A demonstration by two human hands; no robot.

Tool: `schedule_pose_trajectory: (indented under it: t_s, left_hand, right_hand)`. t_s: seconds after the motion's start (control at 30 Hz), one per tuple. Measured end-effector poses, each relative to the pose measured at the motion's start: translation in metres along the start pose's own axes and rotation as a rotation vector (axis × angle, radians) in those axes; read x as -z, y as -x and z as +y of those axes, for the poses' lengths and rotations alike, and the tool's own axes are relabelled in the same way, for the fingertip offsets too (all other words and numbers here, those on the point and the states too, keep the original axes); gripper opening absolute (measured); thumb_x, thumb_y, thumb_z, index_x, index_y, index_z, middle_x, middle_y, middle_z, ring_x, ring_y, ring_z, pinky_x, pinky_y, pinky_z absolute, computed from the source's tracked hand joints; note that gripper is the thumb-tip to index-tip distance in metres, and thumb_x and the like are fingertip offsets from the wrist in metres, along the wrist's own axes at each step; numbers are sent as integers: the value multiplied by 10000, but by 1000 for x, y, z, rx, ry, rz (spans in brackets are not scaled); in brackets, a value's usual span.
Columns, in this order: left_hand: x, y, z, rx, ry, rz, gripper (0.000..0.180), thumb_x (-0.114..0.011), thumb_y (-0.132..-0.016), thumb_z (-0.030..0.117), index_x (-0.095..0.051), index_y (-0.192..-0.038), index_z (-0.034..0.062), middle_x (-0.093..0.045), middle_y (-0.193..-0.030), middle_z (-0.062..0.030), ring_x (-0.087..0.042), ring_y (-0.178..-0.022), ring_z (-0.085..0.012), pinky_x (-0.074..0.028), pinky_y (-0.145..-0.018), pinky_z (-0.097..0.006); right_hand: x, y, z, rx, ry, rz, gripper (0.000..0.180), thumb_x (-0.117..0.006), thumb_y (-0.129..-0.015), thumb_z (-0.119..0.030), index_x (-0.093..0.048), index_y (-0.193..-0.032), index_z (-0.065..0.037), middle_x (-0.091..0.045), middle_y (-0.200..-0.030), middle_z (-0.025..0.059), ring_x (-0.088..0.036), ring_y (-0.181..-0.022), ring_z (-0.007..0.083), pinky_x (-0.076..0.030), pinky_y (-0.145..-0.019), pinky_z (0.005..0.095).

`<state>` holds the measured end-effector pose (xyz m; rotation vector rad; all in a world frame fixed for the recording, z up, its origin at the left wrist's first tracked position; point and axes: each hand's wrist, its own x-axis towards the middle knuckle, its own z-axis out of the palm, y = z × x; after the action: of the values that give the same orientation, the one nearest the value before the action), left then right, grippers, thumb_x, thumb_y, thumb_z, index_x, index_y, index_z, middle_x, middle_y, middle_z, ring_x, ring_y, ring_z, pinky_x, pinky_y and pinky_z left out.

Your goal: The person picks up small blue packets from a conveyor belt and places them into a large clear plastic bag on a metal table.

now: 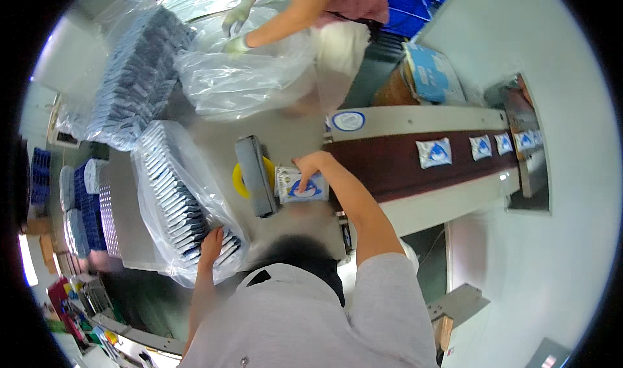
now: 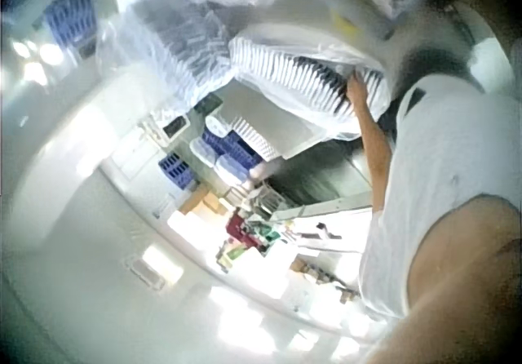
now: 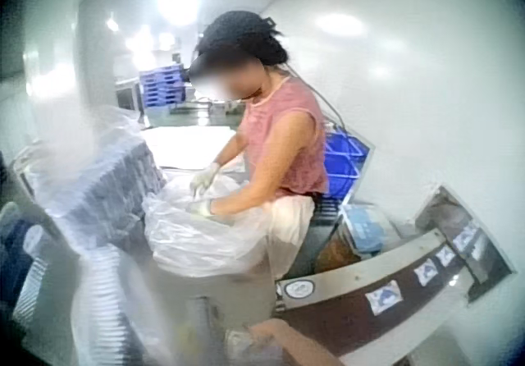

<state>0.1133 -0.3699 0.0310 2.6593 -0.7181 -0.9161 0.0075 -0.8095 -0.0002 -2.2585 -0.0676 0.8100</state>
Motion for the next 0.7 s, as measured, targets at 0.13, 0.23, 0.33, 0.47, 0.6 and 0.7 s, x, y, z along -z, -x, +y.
schedule_pose_trajectory:
  t_s: [0.13, 0.23, 0.33, 0.47, 0.6, 0.7]
  left_hand:
    - [-8, 8, -22, -25, 40, 28, 394, -370, -932, 362, -569, -1136, 89, -609, -1070, -173, -564, -1001, -354, -425, -832, -464]
    - [-12, 2, -14, -93, 21, 61, 379, -382, -931, 346, -577, -1111, 75, -613, -1046, -184, -571, -975, -364, -436, -809, -462]
    - [-8, 0, -6, -137, 20, 54, 364, -395, -927, 323, -584, -1088, 55, -616, -1016, -204, -575, -936, -390, -444, -792, -467]
    - [-3, 4, -16, -191, 64, 65, 359, -417, -913, 305, -571, -1067, 21, -605, -999, -237, -575, -922, -402, -444, -781, -479]
    - [0, 19, -25, -271, -42, 129, 417, -547, -837, 291, -519, -1120, -15, -584, -1029, -221, -563, -921, -387, -449, -808, -449]
    - [1, 28, -11, -266, -112, 136, 504, -561, -825, 289, -457, -1195, -37, -523, -1176, -223, -510, -1079, -354, -407, -912, -424]
  right_hand:
    - [-42, 53, -80, -229, 250, 115, 959, -797, -449, -505, -481, -1146, 73, -479, -1193, 221, -415, -1175, 348, -346, -945, 543]
    - [-119, 101, -116, -264, 774, 341, 889, -809, -463, -376, -475, -1188, 15, -505, -1143, 170, -443, -1137, 324, -351, -939, 496]
    - [-206, 113, -102, -167, 724, 701, 926, -843, -460, -322, -428, -1215, 20, -486, -1196, 188, -434, -1167, 344, -338, -991, 439]
    - [-159, 134, -135, -457, 9, 284, 941, -834, -486, -369, -389, -1231, -6, -511, -1199, 192, -485, -1145, 288, -379, -956, 388]
    - [-91, 143, -167, -298, -563, 159, 966, -841, -514, -396, -370, -1260, -2, -567, -1147, 207, -533, -1094, 314, -399, -938, 355]
    - [-58, 109, -194, -21, -867, -39, 802, -778, -636, -172, -372, -1311, -16, -564, -1154, 92, -506, -1073, 173, -390, -929, 309]
